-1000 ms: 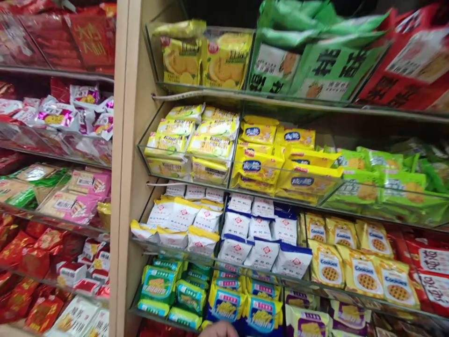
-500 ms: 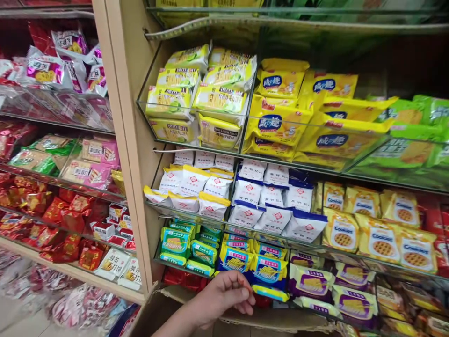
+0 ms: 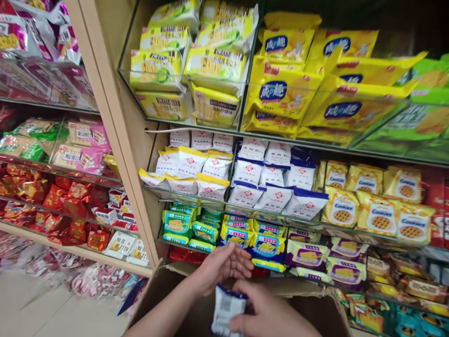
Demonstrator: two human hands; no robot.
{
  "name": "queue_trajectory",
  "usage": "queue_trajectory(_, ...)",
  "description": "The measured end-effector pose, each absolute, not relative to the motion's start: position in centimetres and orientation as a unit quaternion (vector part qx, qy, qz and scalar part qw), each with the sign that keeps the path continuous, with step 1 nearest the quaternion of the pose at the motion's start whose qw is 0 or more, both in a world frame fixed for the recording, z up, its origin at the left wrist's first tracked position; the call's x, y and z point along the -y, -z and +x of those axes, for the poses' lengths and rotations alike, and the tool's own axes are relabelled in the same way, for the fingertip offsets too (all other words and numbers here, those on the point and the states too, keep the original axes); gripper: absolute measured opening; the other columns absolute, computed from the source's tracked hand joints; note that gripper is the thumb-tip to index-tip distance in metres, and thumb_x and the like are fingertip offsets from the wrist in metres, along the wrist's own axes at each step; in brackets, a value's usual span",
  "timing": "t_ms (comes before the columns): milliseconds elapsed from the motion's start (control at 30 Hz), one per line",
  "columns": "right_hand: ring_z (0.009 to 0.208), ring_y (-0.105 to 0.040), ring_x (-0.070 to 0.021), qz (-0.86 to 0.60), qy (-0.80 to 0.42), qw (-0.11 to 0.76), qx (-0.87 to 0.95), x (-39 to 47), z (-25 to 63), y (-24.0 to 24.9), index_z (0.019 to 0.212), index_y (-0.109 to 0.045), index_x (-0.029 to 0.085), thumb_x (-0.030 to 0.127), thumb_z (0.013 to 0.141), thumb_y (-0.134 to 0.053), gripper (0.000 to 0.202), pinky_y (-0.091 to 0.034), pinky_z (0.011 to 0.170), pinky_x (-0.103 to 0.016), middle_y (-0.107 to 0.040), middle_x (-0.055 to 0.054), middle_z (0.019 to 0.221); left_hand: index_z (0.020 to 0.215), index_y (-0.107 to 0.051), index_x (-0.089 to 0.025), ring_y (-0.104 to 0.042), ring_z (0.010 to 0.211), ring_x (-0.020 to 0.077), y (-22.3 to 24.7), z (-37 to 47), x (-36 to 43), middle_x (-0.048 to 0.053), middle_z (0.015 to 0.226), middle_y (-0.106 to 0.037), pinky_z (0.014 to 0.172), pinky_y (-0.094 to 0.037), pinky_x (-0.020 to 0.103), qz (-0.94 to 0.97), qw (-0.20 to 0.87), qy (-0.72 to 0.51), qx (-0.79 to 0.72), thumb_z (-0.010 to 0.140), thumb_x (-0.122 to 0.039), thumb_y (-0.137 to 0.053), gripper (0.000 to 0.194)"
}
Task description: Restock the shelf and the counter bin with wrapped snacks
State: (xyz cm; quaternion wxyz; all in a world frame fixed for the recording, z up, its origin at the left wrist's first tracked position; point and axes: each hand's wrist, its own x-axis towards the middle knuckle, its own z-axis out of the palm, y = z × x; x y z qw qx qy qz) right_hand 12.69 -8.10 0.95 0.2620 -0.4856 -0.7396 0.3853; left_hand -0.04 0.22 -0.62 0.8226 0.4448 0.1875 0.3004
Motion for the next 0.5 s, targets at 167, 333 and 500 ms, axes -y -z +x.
queue_trajectory(167, 0.056, -0.055, -0.0092, -0.526, -0.54, 0.354, 0.553, 8.7, 15.6, -0.5, 0.101, -0.045, 0.018, 0.034, 0.077, -0.054, 0.03, -0.046, 0.05, -0.021, -0.058, 0.001, 0.079, 0.1, -0.06, -0.014, -0.058, 0.083, 0.0165, 0.5, -0.2, 0.2, 0.008, 0.093, -0.064, 0.07, -0.041, 0.026, 0.501, 0.803, -0.288, -0.148, 0.077, -0.037, -0.056, 0.033)
queue_trajectory(333, 0.051, -0.053, -0.011, -0.556, -0.532, 0.417, 0.485, 9.0, 16.3, 0.5, 0.106, -0.038, 0.019, 0.042, 0.075, -0.056, 0.043, -0.041, 0.042, -0.02, -0.052, 0.005, 0.059, 0.096, -0.06, -0.016, -0.056, 0.077, 0.0114, 0.8, 0.2, 0.2, 0.003, 0.087, -0.063, 0.069, -0.041, 0.023, 0.551, 0.789, -0.229, -0.148, 0.068, -0.024, -0.068, 0.03)
queue_trajectory(500, 0.093, -0.057, -0.02, -0.571, -0.266, 0.486, 0.605, 9.0, 17.0, 1.3, 0.097, -0.049, 0.022, 0.029, 0.08, -0.049, 0.019, -0.05, 0.072, -0.032, -0.057, -0.009, 0.104, 0.11, -0.051, -0.023, -0.058, 0.082, 0.015, 1.2, 0.3, 0.2, 0.003, 0.09, -0.059, 0.069, -0.046, 0.028, 0.525, 0.8, -0.248, -0.153, 0.077, -0.037, -0.057, 0.037)
